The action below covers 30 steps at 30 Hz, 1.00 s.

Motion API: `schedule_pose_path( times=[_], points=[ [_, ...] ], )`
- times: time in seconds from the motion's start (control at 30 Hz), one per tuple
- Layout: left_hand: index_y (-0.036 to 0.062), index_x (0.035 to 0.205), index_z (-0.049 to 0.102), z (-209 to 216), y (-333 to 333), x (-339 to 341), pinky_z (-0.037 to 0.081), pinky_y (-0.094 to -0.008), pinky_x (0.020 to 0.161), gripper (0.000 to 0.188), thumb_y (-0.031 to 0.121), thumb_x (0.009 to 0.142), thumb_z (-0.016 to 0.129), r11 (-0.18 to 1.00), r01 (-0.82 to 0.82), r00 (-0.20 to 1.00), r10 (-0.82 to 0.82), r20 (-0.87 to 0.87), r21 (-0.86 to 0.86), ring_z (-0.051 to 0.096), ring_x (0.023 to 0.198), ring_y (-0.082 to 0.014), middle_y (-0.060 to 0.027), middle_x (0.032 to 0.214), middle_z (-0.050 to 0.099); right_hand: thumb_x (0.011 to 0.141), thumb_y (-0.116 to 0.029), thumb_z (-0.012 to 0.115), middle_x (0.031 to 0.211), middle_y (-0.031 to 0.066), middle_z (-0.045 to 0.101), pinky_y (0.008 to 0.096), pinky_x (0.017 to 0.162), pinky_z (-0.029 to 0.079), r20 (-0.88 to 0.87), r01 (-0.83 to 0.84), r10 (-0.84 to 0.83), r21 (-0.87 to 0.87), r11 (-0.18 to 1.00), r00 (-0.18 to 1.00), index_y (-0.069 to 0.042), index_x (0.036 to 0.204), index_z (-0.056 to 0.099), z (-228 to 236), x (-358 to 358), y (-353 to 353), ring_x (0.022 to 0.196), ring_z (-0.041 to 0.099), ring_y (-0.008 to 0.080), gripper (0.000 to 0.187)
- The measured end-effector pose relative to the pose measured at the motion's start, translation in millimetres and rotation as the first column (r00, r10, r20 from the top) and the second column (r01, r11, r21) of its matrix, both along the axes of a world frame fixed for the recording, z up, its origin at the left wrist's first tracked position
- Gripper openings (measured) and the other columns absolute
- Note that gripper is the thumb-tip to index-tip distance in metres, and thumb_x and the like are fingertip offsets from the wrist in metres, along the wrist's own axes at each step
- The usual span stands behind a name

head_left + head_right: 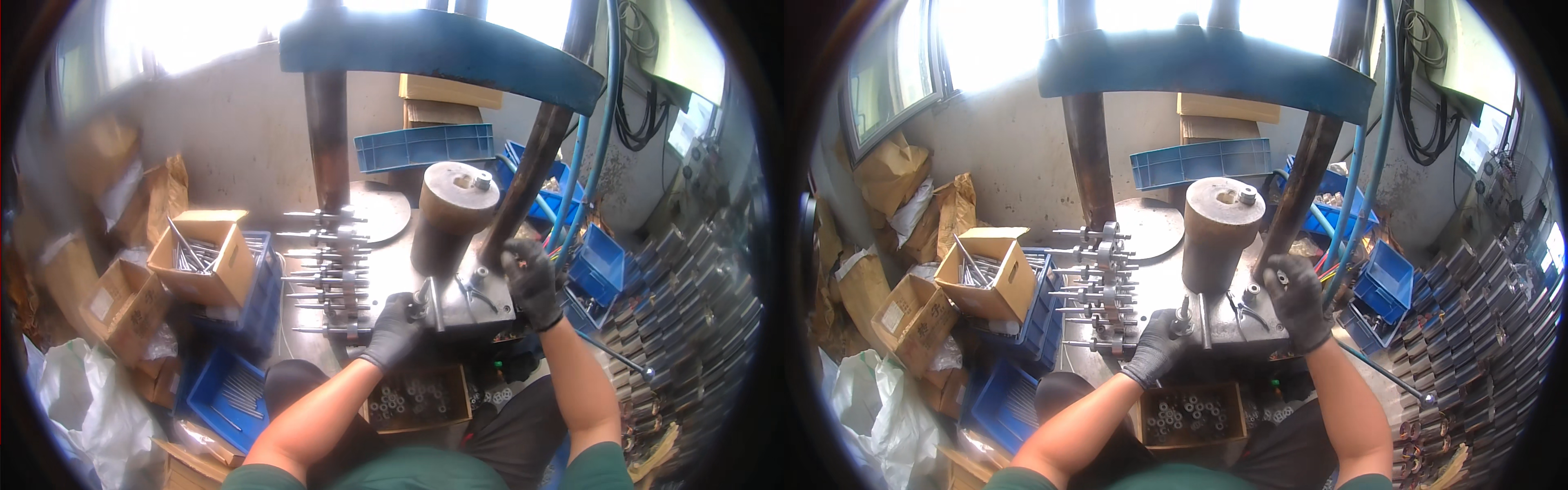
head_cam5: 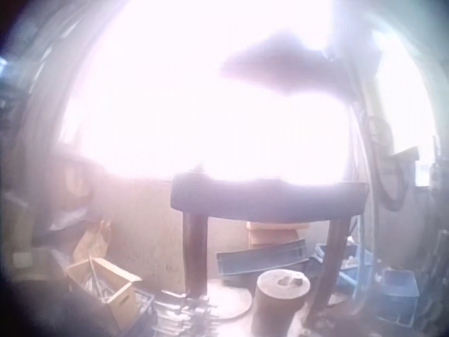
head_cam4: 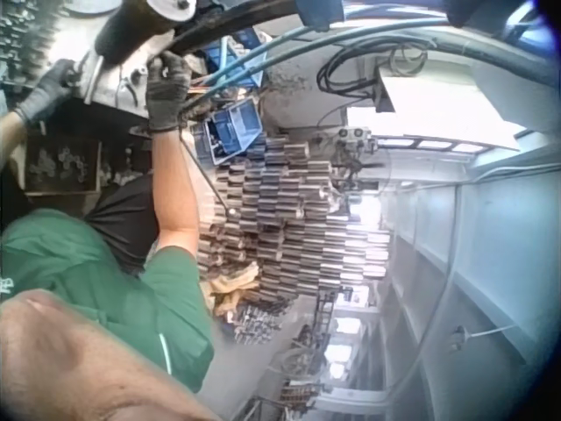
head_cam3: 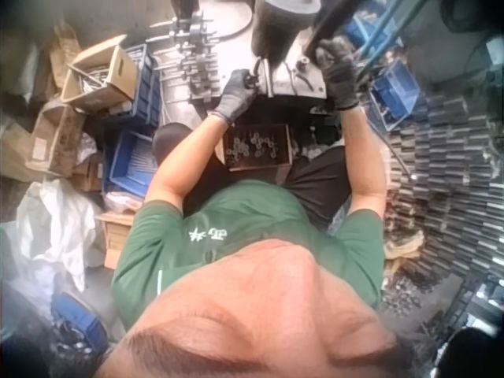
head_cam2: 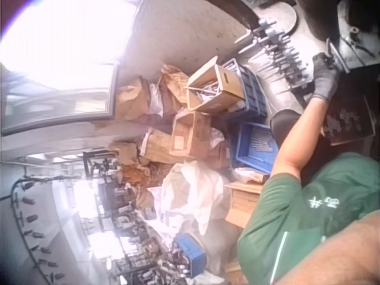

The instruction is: The person assembles metal shafts by placing bearings and rods into a press machine, operating the press to fit the parts together, and placing the completed shafts into a plastic bin.

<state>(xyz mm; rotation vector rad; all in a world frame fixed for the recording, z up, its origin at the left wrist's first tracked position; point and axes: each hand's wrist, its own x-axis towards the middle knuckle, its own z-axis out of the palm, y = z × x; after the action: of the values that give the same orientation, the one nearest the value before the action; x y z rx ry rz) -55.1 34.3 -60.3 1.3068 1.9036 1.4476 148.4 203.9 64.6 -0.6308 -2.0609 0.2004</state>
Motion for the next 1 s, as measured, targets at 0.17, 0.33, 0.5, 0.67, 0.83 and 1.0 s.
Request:
schedule_pose_path(
  times=[0.17, 0.33, 0.5, 0.67, 0.83, 1.0],
  points=[
    [0.0015, 0.116, 0.065, -7.0, 5.1, 0.0, 0.053, -0.0450, 0.093, 0.031, 0.016, 0.090, 0.074, 1.000, 0.007, 0.997, -0.008, -0.070, -0.016, 0.066, 0.107, -0.0366, -0.0211, 0.115, 0.064, 0.086, -0.007, 0.075, 0.092, 0.0137, 0.070, 0.0449, 0.083, 0.056, 0.023, -0.090, 0.093, -0.096, 0.991, 0.995, -0.007, 0.096, 0.071, -56.4, 62.2, -45.2, 0.090, 0.068, 0.0346, 0.011],
    [0.0003, 0.112, 0.066, -36.6, 7.0, -8.6, 0.054, -0.0416, 0.087, 0.027, 0.018, 0.093, 0.075, 0.998, -0.040, 0.991, 0.034, 0.132, 0.040, 0.066, 0.097, -0.0288, -0.0211, 0.108, 0.065, 0.085, -0.015, 0.071, 0.080, 0.0129, 0.063, 0.0487, 0.078, 0.054, 0.212, -0.203, 0.202, -0.014, 0.979, 0.956, -0.010, 0.091, 0.069, -53.3, 74.0, -55.2, 0.080, 0.064, 0.0371, 0.008],
    [0.0052, 0.124, 0.058, 63.5, 25.9, 5.5, 0.054, -0.0356, 0.095, 0.038, -0.015, 0.093, 0.067, 0.772, 0.245, 0.949, -0.315, 0.018, 0.586, 0.063, 0.106, -0.0153, -0.0041, 0.113, 0.064, 0.086, -0.017, 0.068, 0.083, 0.0160, 0.067, 0.0508, 0.078, 0.053, 0.170, -0.277, 0.286, -0.077, 0.958, 0.943, -0.008, 0.085, 0.066, -42.6, 77.0, -52.4, 0.082, 0.065, 0.0393, 0.009],
    [0.0049, 0.135, 0.062, 201.5, 85.8, 28.7, 0.052, -0.0286, 0.091, 0.039, 0.015, 0.100, 0.075, 0.849, 0.096, 0.994, -0.110, -0.003, 0.520, 0.062, 0.102, -0.0093, -0.0022, 0.113, 0.066, 0.089, -0.022, 0.063, 0.085, 0.0176, 0.070, 0.0505, 0.080, 0.054, 0.258, -0.276, 0.286, -0.074, 0.958, 0.923, -0.006, 0.085, 0.070, -54.7, 82.4, -40.4, 0.084, 0.069, 0.0401, 0.018],
    [0.0059, 0.139, 0.063, 223.5, 157.9, -4.7, 0.053, -0.0303, 0.092, 0.045, 0.009, 0.096, 0.076, 0.856, 0.138, 0.979, -0.195, 0.063, 0.498, 0.065, 0.097, -0.0117, -0.0046, 0.106, 0.070, 0.091, -0.023, 0.062, 0.085, 0.0187, 0.071, 0.0505, 0.079, 0.056, 0.369, -0.250, 0.284, -0.140, 0.958, 0.885, -0.005, 0.085, 0.070, -61.7, 76.7, -36.7, 0.081, 0.070, 0.0401, 0.021],
    [0.0057, 0.135, 0.066, 202.7, 199.3, -46.9, 0.056, -0.0313, 0.087, 0.044, 0.016, 0.094, 0.077, 0.830, 0.249, 0.939, -0.080, -0.334, 0.500, 0.068, 0.096, -0.0153, -0.0065, 0.109, 0.070, 0.091, -0.023, 0.062, 0.085, 0.0184, 0.071, 0.0516, 0.079, 0.057, 0.361, -0.274, 0.305, -0.135, 0.952, 0.881, -0.005, 0.084, 0.070, -62.7, 75.5, -38.9, 0.080, 0.071, 0.0393, 0.021]
  ],
)
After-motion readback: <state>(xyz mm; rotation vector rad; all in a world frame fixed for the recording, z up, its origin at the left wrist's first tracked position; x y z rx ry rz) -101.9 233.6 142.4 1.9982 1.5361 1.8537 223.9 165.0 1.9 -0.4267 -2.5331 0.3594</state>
